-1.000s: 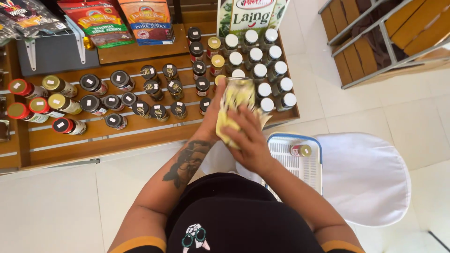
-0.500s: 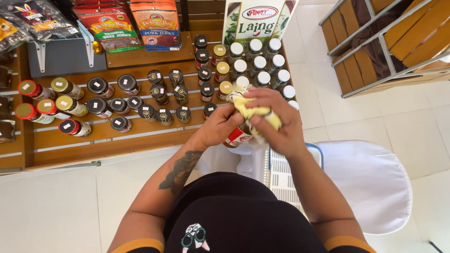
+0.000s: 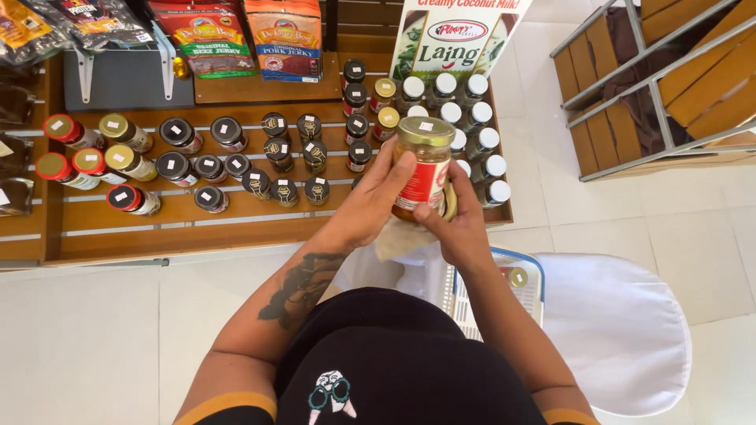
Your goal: The person is wiping glass jars with a cloth and placing them into a basket or back onto the shelf.
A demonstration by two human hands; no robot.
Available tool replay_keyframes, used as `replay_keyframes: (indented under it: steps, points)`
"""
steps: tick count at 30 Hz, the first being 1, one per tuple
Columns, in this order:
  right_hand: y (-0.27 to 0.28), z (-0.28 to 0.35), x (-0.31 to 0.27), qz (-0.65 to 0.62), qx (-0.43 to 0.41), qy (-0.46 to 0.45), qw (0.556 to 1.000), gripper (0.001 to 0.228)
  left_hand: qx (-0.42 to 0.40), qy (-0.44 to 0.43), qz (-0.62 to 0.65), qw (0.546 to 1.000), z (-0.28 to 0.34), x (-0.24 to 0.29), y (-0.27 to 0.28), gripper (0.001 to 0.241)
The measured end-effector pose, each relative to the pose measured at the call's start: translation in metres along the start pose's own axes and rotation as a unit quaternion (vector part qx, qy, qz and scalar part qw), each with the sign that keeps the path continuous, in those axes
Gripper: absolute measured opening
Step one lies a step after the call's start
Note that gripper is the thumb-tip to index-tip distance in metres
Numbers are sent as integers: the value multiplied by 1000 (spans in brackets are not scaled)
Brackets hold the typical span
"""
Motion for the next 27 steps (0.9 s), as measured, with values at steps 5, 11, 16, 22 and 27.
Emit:
replay_keyframes:
  steps: [5, 11, 16, 22, 27]
  points:
    - [4, 2, -8, -68, 2, -3, 998, 81, -9, 58, 105, 993, 4, 0, -14, 74]
    - [2, 7, -15, -80, -2, 15, 997, 81, 21, 77, 123, 989, 5, 0, -16, 74]
    - [2, 15, -22, -47, 8, 29, 998, 82, 31, 92, 151, 984, 7, 2, -22, 73]
    - [2, 20, -25, -20, 20, 30, 999, 84, 32, 111, 175, 978, 6, 0, -25, 69]
    - [3, 19, -24, -40, 17, 28, 999, 83, 47, 131, 184, 973, 5, -3, -27, 64]
Point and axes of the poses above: each hand's wrist, its own z-axis away from the middle knuckle, its own y-axis out of the back of the hand, x = y × z, the point moved 10 cm from there along -z, towards the middle knuckle, and after that the axes turned 12 degrees about -y, right-handed, at the moved point
